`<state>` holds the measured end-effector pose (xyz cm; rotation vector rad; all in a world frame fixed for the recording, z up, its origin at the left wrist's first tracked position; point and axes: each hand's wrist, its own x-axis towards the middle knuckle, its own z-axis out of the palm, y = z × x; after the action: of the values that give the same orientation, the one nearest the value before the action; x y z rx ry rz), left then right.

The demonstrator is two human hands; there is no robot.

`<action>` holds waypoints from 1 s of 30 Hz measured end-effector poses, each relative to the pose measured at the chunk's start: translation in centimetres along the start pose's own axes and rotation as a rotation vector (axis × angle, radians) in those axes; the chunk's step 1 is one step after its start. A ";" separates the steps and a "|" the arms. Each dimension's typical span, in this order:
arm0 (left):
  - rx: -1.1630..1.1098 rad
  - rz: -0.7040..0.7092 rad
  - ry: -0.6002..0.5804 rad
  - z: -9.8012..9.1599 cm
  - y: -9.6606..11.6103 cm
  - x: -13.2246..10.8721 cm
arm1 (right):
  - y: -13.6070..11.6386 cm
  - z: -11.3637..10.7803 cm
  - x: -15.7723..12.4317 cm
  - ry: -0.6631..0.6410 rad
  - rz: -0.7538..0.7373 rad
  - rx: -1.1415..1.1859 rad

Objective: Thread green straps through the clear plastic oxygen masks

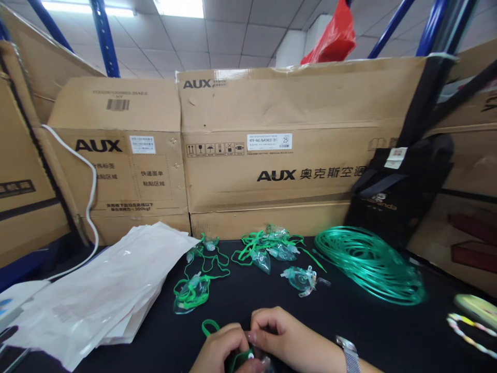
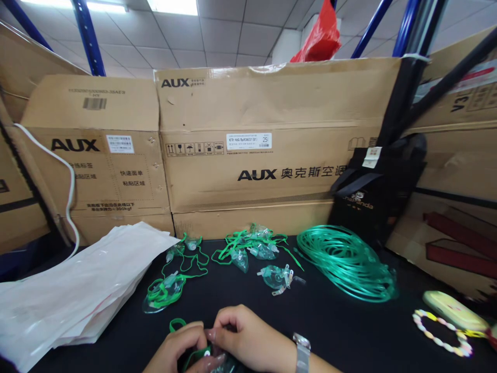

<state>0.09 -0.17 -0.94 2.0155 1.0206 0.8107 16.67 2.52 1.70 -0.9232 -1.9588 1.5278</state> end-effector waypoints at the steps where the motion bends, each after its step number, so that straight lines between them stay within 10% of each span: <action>1: -0.002 -0.001 -0.003 0.0 0.0 0.0 | 0.0 0.0 0.0 0.001 0.002 -0.001; 13: -0.102 -0.050 0.249 -0.2 0.3 -0.1 | -0.3 -0.4 0.2 0.011 0.024 0.193; 30: -0.142 -0.103 0.206 -0.4 1.1 -0.2 | -0.3 0.2 -0.1 0.011 0.038 0.193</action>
<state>0.08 -0.70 0.17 1.7715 1.1386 1.0215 16.51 2.31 1.98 -0.8891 -1.7582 1.6951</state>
